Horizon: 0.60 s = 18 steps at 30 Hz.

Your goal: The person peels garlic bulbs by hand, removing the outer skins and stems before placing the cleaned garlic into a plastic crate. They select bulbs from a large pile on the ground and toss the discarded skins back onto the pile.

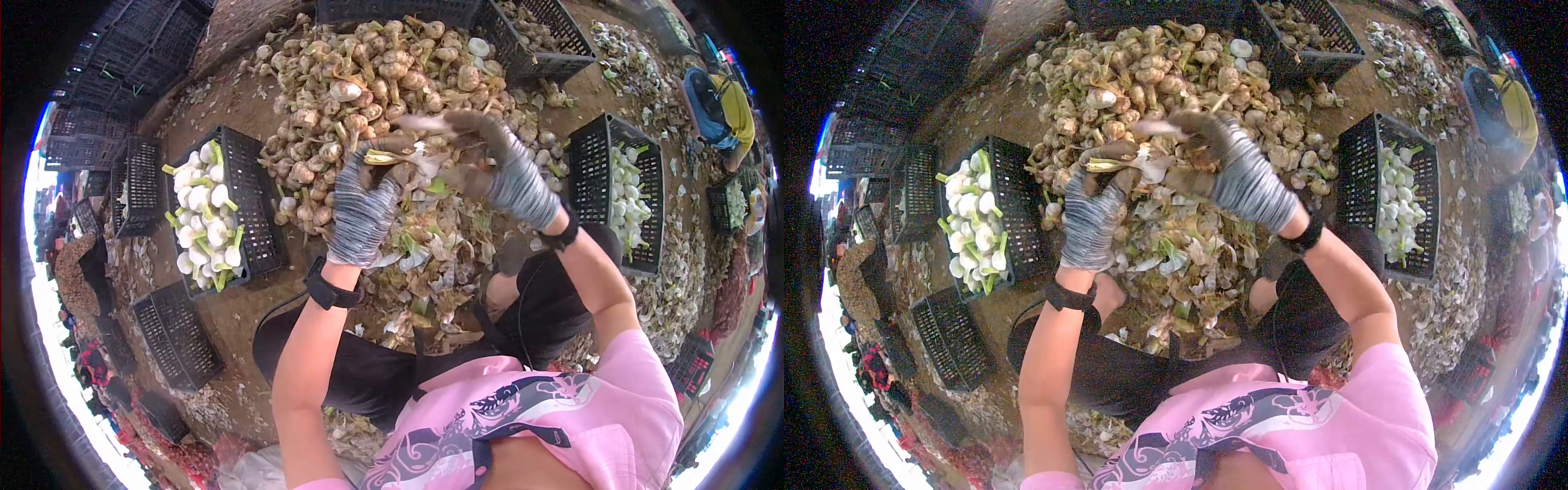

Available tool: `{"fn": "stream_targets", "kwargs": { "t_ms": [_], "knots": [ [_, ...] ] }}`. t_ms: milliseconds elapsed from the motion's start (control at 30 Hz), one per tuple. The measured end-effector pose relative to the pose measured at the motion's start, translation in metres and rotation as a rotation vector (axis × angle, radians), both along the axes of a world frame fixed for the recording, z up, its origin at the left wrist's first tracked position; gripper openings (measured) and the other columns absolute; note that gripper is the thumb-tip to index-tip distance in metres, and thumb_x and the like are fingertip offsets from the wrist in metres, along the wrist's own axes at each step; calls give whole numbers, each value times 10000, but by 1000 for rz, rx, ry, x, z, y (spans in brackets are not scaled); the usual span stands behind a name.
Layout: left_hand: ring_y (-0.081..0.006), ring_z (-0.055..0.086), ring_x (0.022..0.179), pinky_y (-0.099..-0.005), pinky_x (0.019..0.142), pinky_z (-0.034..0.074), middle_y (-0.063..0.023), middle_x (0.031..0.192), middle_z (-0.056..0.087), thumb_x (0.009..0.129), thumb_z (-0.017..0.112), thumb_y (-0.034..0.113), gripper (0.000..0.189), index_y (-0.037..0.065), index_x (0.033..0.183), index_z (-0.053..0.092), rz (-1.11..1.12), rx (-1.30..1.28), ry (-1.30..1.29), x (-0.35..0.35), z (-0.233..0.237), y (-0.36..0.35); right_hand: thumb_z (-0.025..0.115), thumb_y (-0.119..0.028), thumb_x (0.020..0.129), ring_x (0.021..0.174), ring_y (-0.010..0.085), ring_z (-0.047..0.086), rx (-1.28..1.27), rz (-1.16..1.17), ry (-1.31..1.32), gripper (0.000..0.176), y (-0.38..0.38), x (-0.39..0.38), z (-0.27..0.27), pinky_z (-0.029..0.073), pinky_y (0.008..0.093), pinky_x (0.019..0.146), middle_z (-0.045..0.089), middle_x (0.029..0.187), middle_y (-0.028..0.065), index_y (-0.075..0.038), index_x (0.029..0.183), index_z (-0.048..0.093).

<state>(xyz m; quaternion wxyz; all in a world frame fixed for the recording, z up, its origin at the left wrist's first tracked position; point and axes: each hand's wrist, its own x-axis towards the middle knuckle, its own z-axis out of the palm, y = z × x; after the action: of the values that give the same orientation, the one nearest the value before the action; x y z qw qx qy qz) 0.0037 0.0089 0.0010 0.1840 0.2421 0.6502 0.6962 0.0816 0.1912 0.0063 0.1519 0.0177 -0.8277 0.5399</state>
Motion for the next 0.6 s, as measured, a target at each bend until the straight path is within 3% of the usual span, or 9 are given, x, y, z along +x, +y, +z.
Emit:
{"fn": "stream_targets", "kwargs": {
  "t_ms": [67,133,200,267,300,333,400,500,600],
  "knots": [
    [-88,541,827,-227,745,455,-28,948,585,801,552,-8,187,38,981,562,17,58,-101,5,1,4,678,-160,721,890,185,561,51,22,42,366,-13,1,-6,456,308,781,573,964,88,-30,1030,533],
    [-85,536,833,-225,723,454,-25,936,585,774,556,-31,131,37,879,595,-72,109,-93,1,-6,0,643,-108,735,812,160,575,285,0,43,229,-9,5,1,465,301,735,594,902,79,-22,933,567],
    [-96,540,821,-223,704,452,-40,921,585,738,558,-40,108,40,792,607,-28,34,-111,-3,-6,-5,606,-68,743,749,151,584,-173,-153,-35,165,-7,1,-2,467,299,692,609,829,94,-24,900,581],
    [-110,550,791,-239,698,464,-56,909,583,717,547,-36,105,41,766,600,-75,224,-153,-4,-2,-5,593,-51,743,698,146,580,-131,-194,-79,177,5,-5,-10,467,284,652,613,785,104,-20,917,584],
    [-121,554,778,-255,711,472,-70,902,581,724,514,-35,113,35,772,590,-66,291,-329,-3,3,-6,601,-58,743,694,152,581,-56,-155,-196,186,9,-6,-13,469,277,646,615,778,104,-20,925,587],
    [-121,554,778,-255,711,472,-70,902,581,724,514,-35,113,35,772,590,-68,290,-328,-3,2,-6,608,-64,744,691,157,581,19,-117,-312,195,10,-6,-17,472,270,640,618,771,104,-21,933,590],
    [-120,552,786,-264,725,474,-61,905,580,730,485,-43,138,25,794,586,76,214,-606,-4,-2,-9,638,-104,734,703,158,587,191,-168,-219,257,1,0,-20,478,278,631,616,801,109,-22,971,583],
    [-119,555,782,-256,723,472,-51,911,581,746,471,-27,139,18,811,585,54,201,-392,-1,-7,-3,625,-115,731,723,230,598,64,-127,165,276,-25,5,-6,471,326,627,590,820,137,-37,989,567],
    [-112,551,787,-246,717,466,-51,914,585,756,463,-21,134,23,777,587,4,135,-226,4,-10,0,620,-100,730,721,264,594,200,-20,76,222,-16,6,-6,475,327,622,589,798,142,-28,933,569]
  ]
}}
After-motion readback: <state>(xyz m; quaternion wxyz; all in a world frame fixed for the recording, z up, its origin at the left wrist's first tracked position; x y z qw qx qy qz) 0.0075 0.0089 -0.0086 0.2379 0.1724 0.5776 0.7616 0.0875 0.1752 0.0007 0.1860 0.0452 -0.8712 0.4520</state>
